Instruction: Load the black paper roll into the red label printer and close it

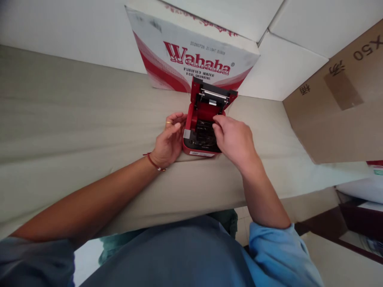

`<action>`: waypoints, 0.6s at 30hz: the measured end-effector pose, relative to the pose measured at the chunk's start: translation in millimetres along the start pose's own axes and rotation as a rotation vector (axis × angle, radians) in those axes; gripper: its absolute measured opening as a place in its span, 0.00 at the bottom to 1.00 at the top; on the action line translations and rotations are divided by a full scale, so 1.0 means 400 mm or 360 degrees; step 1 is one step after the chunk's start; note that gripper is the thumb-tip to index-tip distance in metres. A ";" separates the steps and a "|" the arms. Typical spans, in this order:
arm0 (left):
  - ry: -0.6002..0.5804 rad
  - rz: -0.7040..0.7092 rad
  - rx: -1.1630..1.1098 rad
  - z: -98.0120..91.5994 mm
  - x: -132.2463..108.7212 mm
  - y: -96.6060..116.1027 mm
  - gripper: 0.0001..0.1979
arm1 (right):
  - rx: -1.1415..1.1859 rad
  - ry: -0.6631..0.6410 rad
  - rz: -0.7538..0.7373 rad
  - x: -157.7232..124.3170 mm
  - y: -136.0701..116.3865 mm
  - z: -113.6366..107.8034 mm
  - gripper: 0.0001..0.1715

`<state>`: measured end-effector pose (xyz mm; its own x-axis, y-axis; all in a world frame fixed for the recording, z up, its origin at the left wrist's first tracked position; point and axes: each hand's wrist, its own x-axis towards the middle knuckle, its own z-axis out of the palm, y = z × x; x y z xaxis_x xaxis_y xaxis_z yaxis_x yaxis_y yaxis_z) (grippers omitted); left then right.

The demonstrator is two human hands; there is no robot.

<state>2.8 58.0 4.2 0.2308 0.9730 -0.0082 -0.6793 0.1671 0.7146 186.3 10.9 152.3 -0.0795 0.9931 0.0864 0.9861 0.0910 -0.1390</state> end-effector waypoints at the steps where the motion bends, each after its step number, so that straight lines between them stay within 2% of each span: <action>1: 0.0004 0.0010 -0.0002 -0.001 0.002 -0.001 0.26 | -0.0132 -0.0173 0.0037 0.031 -0.003 -0.010 0.23; 4: 0.0034 0.0039 -0.0001 -0.002 0.006 -0.005 0.29 | -0.0457 -0.0558 0.0029 0.106 -0.019 -0.024 0.24; 7: 0.0037 0.0024 0.0005 -0.002 0.008 -0.007 0.28 | -0.0606 -0.0671 -0.0074 0.146 -0.037 -0.018 0.25; 14: 0.0032 0.0041 0.0048 -0.005 0.010 -0.002 0.29 | -0.0620 -0.0553 -0.0179 0.167 -0.027 0.023 0.19; 18: 0.0063 0.0027 0.0057 0.002 0.007 0.002 0.27 | -0.0271 -0.0299 -0.0115 0.123 0.005 -0.020 0.13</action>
<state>3.3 60.7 5.4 0.1914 0.9812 -0.0231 -0.6573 0.1456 0.7394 185.7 59.4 164.1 -0.1605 0.9823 -0.0967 0.9860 0.1641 0.0300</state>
